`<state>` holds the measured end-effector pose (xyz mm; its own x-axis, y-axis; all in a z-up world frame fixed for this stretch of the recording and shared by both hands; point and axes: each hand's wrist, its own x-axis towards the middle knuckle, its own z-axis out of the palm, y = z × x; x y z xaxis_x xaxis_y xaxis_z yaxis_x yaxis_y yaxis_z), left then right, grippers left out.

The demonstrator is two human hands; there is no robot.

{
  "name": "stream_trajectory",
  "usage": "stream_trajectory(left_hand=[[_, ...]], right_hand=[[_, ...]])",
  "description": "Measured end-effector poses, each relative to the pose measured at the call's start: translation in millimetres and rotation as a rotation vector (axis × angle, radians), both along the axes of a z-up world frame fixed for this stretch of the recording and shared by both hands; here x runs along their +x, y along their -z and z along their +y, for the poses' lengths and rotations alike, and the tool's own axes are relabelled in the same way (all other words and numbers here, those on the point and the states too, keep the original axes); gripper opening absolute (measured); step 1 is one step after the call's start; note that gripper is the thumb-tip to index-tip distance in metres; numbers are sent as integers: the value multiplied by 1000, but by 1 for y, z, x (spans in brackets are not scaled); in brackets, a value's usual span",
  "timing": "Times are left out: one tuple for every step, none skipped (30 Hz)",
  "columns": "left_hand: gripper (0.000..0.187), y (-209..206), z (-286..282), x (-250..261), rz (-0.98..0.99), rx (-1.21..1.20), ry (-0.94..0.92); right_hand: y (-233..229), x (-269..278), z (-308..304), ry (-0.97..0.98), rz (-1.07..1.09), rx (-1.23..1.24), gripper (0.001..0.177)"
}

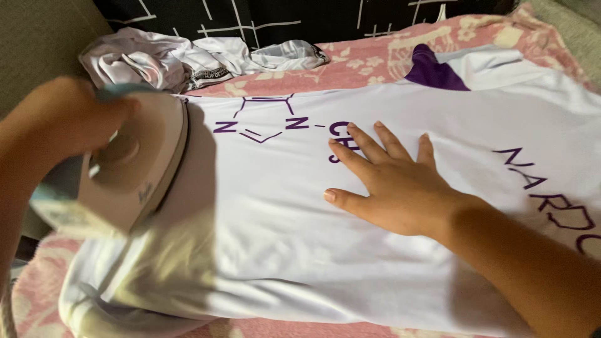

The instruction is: The person irons a white sports jersey with purple accents laid on a bed. They use a steam iron to smooth the front and back of the jersey, adjusting the fabric and sleeves as needed.

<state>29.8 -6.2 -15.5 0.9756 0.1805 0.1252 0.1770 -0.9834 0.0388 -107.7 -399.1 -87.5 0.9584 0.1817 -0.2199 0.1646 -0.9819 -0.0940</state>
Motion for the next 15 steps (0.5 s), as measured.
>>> stream_trajectory(left_hand=[[58,0,-2,2,16,-59,-43],[58,-1,-8,4,32,-118,-87],[57,-7,-11,1,45,-163,-135],[53,-11,-14,-7,41,-209,-79],[49,-12,-19,-15,39,-260,-25],[45,-15,-23,-25,36,-310,30],[49,-18,-28,-35,107,-206,18],[54,-20,-34,-47,178,-103,6],[60,-26,-40,-58,247,11,0],[55,-29,-44,-74,232,16,6],[50,-28,-48,-90,219,22,18],[46,-28,-51,-97,206,29,30],[45,-28,-54,-95,198,31,16],[45,-27,-54,-91,190,33,3],[45,-24,-51,-86,181,35,-10]], right_hand=[[-2,-1,-1,4,1,8,84],[-3,-2,-1,8,3,17,86],[-2,-2,1,6,2,40,87],[-2,-1,2,-4,-12,31,87],[-2,0,1,-15,-23,18,86],[-2,1,2,-26,-34,5,86],[-2,0,2,-24,-30,-1,86],[-2,0,2,-23,-25,-8,87],[-3,0,2,-12,-23,-2,87],[-3,1,2,-21,-23,3,87],[-3,1,2,-23,-21,10,86],[-4,1,1,-24,-20,16,86],[-5,1,1,-6,-5,24,86],[-6,0,1,11,9,32,87],[-6,1,1,30,23,40,87]])
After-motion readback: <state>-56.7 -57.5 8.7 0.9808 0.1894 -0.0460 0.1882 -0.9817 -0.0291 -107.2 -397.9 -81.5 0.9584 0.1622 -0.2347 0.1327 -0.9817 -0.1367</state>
